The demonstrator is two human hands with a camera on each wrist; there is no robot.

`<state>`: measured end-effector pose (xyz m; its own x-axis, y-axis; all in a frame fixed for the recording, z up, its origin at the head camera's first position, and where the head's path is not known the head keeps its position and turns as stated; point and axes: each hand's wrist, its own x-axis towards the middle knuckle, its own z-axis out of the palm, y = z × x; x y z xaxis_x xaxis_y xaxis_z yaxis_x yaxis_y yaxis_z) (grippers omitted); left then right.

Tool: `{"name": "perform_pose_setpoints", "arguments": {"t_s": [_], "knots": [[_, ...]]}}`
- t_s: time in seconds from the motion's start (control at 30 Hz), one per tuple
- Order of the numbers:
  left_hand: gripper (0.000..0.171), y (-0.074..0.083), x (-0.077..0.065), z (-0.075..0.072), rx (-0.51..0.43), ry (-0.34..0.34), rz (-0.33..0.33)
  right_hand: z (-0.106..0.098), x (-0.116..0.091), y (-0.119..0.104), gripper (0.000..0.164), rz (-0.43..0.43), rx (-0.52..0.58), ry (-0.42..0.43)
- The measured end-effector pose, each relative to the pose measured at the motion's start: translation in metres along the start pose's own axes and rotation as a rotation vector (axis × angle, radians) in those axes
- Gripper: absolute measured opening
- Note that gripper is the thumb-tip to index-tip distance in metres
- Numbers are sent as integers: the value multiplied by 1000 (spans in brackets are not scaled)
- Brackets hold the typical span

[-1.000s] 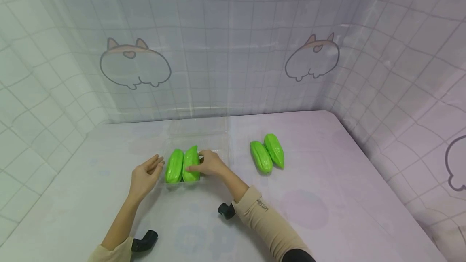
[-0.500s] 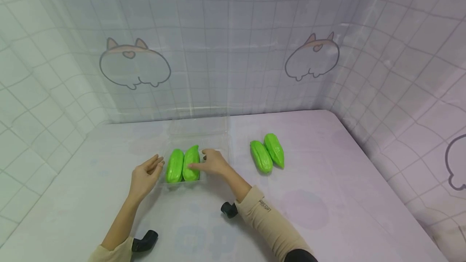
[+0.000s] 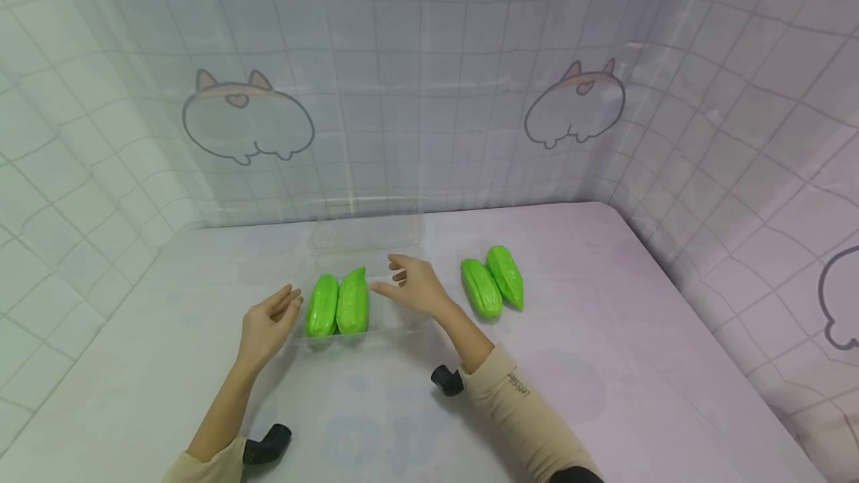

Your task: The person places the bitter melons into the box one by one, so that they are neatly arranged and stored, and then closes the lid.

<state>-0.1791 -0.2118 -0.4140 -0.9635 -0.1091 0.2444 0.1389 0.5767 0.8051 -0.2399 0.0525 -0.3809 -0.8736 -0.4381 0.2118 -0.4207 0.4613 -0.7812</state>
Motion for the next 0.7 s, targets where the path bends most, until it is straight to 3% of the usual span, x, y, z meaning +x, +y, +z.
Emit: {"name": "perform_pose_setpoints", "arguments": {"t_s": [0.43,0.7], "knots": [[41,-3,-1,1,4,25,28,-27,-14,10,54,-32,166,88],[40,-3,-1,1,5,34,29,-45,-25,18,56,64,222,125]]}}
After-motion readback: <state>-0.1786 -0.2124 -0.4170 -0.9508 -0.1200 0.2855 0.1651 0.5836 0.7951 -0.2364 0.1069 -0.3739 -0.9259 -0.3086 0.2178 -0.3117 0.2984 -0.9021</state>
